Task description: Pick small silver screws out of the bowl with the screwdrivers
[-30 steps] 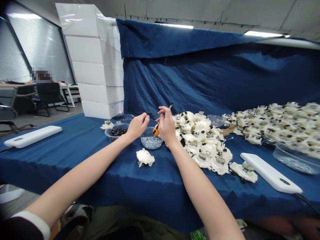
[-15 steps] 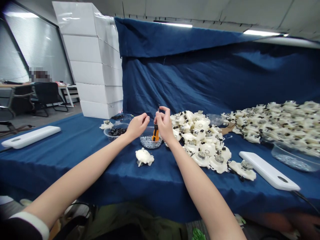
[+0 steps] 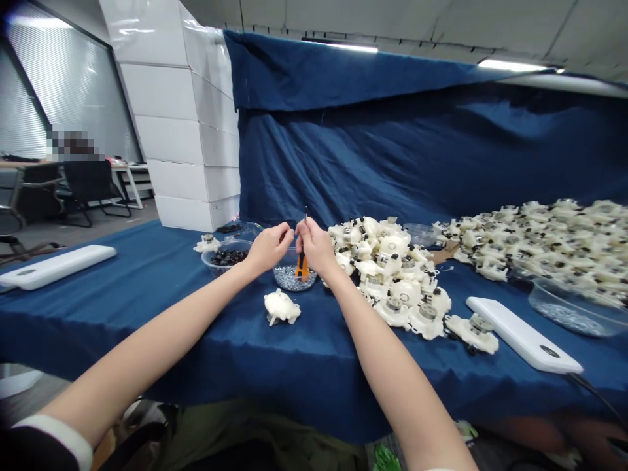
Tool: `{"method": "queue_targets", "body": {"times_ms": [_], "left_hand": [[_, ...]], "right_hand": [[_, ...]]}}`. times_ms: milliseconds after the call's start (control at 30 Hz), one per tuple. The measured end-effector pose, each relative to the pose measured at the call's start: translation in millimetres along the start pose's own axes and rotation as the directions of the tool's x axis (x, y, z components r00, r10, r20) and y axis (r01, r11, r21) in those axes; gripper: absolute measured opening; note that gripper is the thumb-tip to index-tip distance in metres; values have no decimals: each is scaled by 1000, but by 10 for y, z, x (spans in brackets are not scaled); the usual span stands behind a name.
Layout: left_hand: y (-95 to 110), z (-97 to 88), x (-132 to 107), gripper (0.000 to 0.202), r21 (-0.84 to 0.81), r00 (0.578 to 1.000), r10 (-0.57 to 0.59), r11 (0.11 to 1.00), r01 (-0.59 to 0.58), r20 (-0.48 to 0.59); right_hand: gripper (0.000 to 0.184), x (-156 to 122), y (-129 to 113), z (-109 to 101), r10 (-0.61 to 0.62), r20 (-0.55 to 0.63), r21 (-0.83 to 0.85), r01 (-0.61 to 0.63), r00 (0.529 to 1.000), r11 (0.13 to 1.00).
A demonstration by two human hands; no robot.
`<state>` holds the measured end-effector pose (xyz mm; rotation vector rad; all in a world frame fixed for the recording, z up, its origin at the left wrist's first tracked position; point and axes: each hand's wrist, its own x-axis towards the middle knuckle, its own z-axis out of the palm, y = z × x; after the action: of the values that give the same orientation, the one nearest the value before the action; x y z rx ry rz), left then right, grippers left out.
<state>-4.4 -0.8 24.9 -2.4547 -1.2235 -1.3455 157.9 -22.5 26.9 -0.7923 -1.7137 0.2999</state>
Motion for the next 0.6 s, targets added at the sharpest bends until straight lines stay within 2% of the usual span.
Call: {"method": "queue_targets", "body": {"times_ms": [67, 200, 300, 367, 400, 433, 500, 533, 600], "left_hand": [[-9, 1, 0, 31, -7, 1000, -1, 1000, 1, 6], [-11, 2, 3, 31, -16, 1000, 2, 1000, -2, 13], [7, -2, 1, 29, 3, 1000, -2, 1000, 2, 15], [21, -7, -3, 30, 22, 1000, -11, 1000, 11, 21], [27, -11, -5, 31, 34, 999, -17, 999, 16, 28], [32, -15, -7, 31, 45, 999, -22, 999, 20, 37], [35, -24, -10, 31, 63, 998, -29, 998, 26, 54], [34, -27, -11, 30, 66, 998, -29, 998, 25, 60], [26, -29, -10, 30, 65, 998, -28, 998, 24, 61]], "right_hand": [[44, 1, 19, 21, -6, 86, -2, 6, 996, 1000], [43, -26, -4, 8, -38, 60, 30, 36, 997, 999], [42, -36, -43, -32, -64, -133, 79, 75, 989, 994], [41, -24, -49, -44, -66, -294, 153, 115, 954, 981], [41, -15, -42, -40, -55, -323, 201, 125, 945, 972], [42, -4, -28, -31, -37, -298, 249, 115, 954, 962], [46, 14, 11, 3, 5, -132, 315, 37, 991, 949], [49, 20, 32, 22, 24, -40, 325, -10, 999, 946], [51, 23, 64, 51, 39, 48, 318, -52, 998, 947]]}}
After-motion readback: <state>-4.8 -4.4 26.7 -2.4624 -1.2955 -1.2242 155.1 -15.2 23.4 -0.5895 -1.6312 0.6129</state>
